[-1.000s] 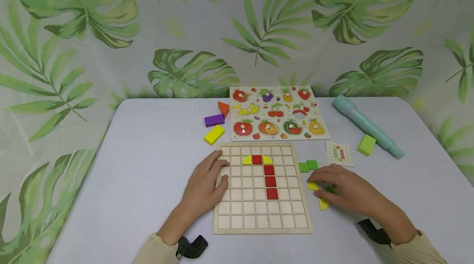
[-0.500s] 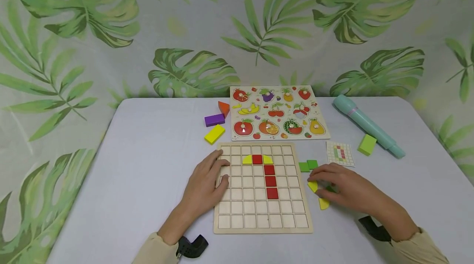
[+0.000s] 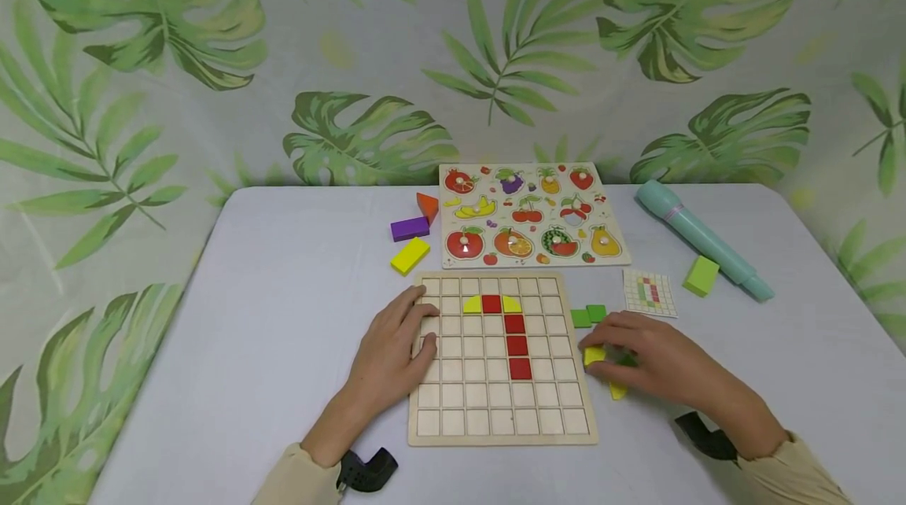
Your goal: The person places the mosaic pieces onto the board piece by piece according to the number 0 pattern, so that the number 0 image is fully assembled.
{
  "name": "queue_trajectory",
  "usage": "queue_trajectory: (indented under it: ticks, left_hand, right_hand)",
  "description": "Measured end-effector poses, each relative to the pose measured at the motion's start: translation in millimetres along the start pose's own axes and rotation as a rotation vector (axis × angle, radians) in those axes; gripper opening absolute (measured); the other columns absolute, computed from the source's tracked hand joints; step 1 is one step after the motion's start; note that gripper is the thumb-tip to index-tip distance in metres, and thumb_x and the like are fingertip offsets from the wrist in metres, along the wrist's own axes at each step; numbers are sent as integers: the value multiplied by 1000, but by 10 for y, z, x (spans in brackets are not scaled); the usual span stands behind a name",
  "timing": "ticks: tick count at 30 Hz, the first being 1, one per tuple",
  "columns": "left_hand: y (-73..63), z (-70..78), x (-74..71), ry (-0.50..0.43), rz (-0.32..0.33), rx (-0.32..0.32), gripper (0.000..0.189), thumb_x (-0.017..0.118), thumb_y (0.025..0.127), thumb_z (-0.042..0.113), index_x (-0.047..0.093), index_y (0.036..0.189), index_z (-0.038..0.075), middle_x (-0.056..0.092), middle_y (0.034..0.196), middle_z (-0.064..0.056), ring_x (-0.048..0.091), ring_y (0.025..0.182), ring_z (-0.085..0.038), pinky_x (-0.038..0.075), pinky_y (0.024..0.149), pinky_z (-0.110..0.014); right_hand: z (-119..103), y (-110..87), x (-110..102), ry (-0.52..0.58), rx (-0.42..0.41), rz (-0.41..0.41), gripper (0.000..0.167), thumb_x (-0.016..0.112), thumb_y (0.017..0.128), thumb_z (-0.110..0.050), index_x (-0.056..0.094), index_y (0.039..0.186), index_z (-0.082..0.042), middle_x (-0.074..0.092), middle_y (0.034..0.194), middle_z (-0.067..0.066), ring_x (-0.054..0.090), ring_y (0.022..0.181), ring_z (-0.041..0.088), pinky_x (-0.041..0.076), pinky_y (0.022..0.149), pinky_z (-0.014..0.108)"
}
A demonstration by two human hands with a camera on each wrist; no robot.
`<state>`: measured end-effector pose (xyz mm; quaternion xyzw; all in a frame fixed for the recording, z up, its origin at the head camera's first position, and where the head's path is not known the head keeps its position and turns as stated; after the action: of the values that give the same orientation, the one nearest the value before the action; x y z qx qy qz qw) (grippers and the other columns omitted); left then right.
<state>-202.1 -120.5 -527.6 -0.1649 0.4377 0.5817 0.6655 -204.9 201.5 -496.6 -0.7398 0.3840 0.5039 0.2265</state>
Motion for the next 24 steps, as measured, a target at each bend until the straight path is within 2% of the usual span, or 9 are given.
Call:
queue_trajectory:
  ticks: [5,11,14,24]
  left_hand:
    - [1,1,-5,-2,-1,-5,26,63,96,14,66,122,11,48,156,-15,43,147,-32,40,116,-58]
    - [0,4,-7,-8,4,-1,26,63,96,14,66,121,12,48,155,-15,44,146,-33,40,116,-58]
    - [-3,1,-10,-9,9,4,26,64,95,14,66,121,12,48,155,-15,44,146,-33,40,116,-58]
    - [-1,-5,-5,-12,16,17,25,64,95,14,66,120,11,48,155,-15,45,146,-33,40,116,-58]
  right_hand:
    - [-164,81,29,33,-67,22,29,86,84,-34,76,112,-32,66,110,-22,60,99,0,58,81,27]
    - [-455,185,114,68,-201,27,25,84,87,-32,76,110,-30,68,108,-18,60,93,2,57,78,25]
    - [-552,231,183,73,-236,15,23,82,88,-34,77,109,-29,67,106,-18,60,92,1,56,78,24]
    - [-749,317,367,76,-246,-50,23,77,92,-41,78,111,-30,67,109,-19,61,100,4,58,85,27]
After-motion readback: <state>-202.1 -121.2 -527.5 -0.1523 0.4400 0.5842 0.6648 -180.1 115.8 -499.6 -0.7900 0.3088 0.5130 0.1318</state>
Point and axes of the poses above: each hand's wrist, its own y-axis towards the middle knuckle, its own x-axis out of the palm, z = x × y, the point moved 7 cm from there along y, towards the middle knuckle
